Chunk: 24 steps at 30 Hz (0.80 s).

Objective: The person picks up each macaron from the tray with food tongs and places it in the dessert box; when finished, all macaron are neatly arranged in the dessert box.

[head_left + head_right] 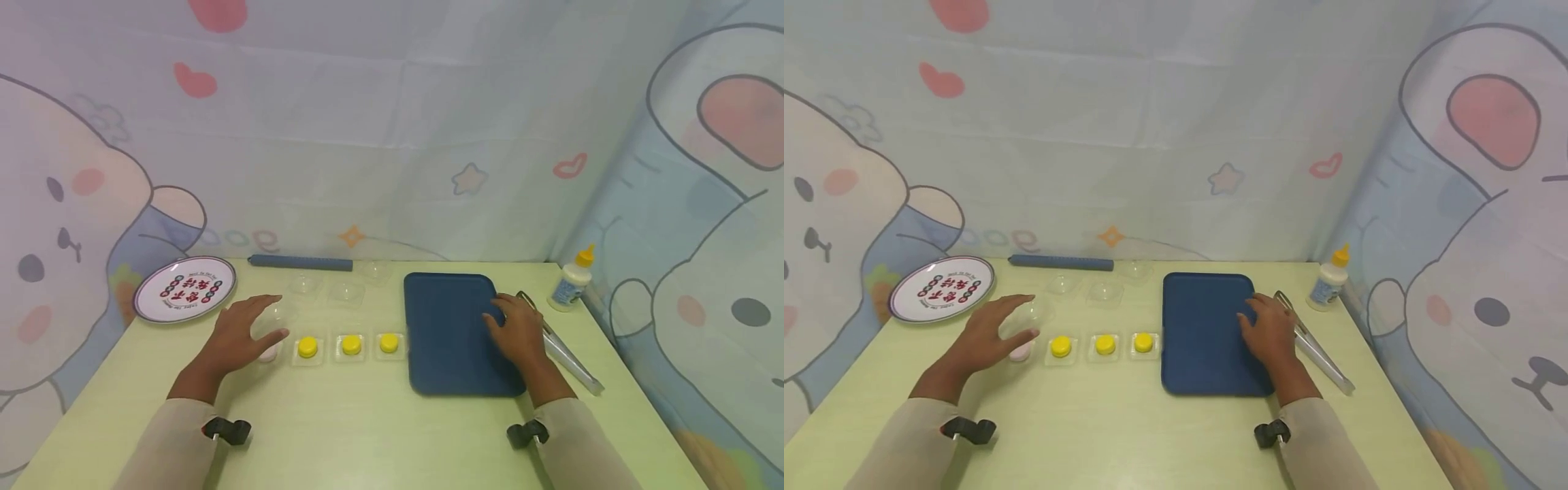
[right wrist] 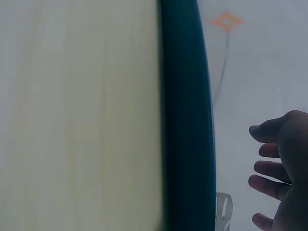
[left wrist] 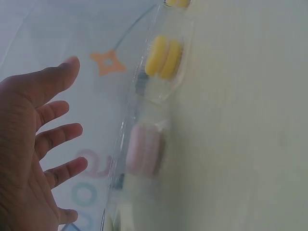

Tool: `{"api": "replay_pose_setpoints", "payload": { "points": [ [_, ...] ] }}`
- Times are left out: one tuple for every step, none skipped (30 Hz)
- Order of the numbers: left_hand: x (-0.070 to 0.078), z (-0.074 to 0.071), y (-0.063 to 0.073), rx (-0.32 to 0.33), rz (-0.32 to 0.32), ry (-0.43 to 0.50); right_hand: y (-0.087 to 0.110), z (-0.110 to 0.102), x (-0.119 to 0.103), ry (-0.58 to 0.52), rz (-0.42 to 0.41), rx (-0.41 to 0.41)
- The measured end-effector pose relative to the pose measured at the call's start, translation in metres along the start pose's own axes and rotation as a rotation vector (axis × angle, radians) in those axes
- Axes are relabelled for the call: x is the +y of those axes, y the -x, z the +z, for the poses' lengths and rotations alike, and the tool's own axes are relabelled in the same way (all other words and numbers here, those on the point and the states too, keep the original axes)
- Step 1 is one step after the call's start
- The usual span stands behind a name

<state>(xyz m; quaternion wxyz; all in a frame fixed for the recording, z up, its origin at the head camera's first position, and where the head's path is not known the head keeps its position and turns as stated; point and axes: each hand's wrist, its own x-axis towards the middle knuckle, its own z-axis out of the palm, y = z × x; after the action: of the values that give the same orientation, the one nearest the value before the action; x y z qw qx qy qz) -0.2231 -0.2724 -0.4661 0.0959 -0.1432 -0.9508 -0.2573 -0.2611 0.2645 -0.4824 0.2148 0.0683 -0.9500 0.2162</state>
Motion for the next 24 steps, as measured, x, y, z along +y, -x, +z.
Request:
{"api": "replay_pose_setpoints", "payload": {
  "points": [
    [0.001,0.001,-0.004,-0.008,-0.007,-0.007,-0.002,0.002,-0.002,0.001,-0.015,0.002],
    [0.003,0.001,-0.007,-0.018,-0.016,-0.012,-0.003,0.003,-0.004,0.001,-0.029,0.002],
    [0.005,0.002,-0.01,-0.027,-0.024,-0.019,-0.005,0.005,-0.006,0.0,-0.04,-0.003],
    [0.006,0.002,-0.014,-0.036,-0.031,-0.022,-0.007,0.006,-0.008,-0.002,-0.048,-0.008],
    [0.008,0.003,-0.017,-0.045,-0.039,-0.025,-0.009,0.007,-0.011,-0.003,-0.054,-0.016],
    [0.01,0.003,-0.021,-0.052,-0.044,-0.027,-0.01,0.009,-0.014,-0.006,-0.055,-0.028],
    [0.011,0.003,-0.025,-0.059,-0.047,-0.029,-0.012,0.01,-0.017,-0.009,-0.055,-0.042],
    [0.013,0.004,-0.028,-0.065,-0.049,-0.029,-0.014,0.011,-0.02,-0.013,-0.052,-0.06],
    [0.013,0.004,-0.031,-0.07,-0.048,-0.03,-0.016,0.012,-0.024,-0.014,-0.05,-0.075],
    [0.014,0.005,-0.035,-0.074,-0.047,-0.032,-0.018,0.013,-0.027,-0.014,-0.05,-0.087],
    [0.015,0.006,-0.038,-0.077,-0.043,-0.038,-0.02,0.015,-0.03,-0.011,-0.053,-0.1],
    [0.015,0.008,-0.041,-0.08,-0.038,-0.043,-0.023,0.016,-0.033,-0.008,-0.053,-0.113],
    [0.015,0.009,-0.045,-0.087,-0.034,-0.049,-0.025,0.018,-0.036,0.0,-0.056,-0.123],
    [0.016,0.011,-0.048,-0.092,-0.029,-0.054,-0.027,0.02,-0.039,0.01,-0.059,-0.133],
    [0.017,0.013,-0.051,-0.098,-0.025,-0.061,-0.029,0.022,-0.042,0.019,-0.064,-0.141],
    [0.018,0.015,-0.055,-0.104,-0.021,-0.066,-0.031,0.024,-0.045,0.024,-0.068,-0.149],
    [0.019,0.016,-0.058,-0.11,-0.016,-0.07,-0.034,0.026,-0.047,0.026,-0.073,-0.157],
    [0.021,0.018,-0.061,-0.115,-0.013,-0.071,-0.036,0.028,-0.05,0.024,-0.078,-0.166],
    [0.022,0.02,-0.064,-0.118,-0.011,-0.072,-0.038,0.029,-0.053,0.021,-0.086,-0.175],
    [0.024,0.021,-0.067,-0.12,-0.007,-0.07,-0.04,0.031,-0.056,0.013,-0.093,-0.186],
    [0.025,0.023,-0.069,-0.121,-0.002,-0.069,-0.042,0.032,-0.059,0.002,-0.1,-0.196],
    [0.026,0.025,-0.071,-0.124,0.002,-0.068,-0.044,0.033,-0.062,-0.012,-0.104,-0.205],
    [0.027,0.027,-0.074,-0.127,0.007,-0.068,-0.045,0.034,-0.065,-0.029,-0.108,-0.216],
    [0.027,0.03,-0.076,-0.13,0.01,-0.069,-0.047,0.035,-0.068,-0.045,-0.108,-0.226]
  ]
}}
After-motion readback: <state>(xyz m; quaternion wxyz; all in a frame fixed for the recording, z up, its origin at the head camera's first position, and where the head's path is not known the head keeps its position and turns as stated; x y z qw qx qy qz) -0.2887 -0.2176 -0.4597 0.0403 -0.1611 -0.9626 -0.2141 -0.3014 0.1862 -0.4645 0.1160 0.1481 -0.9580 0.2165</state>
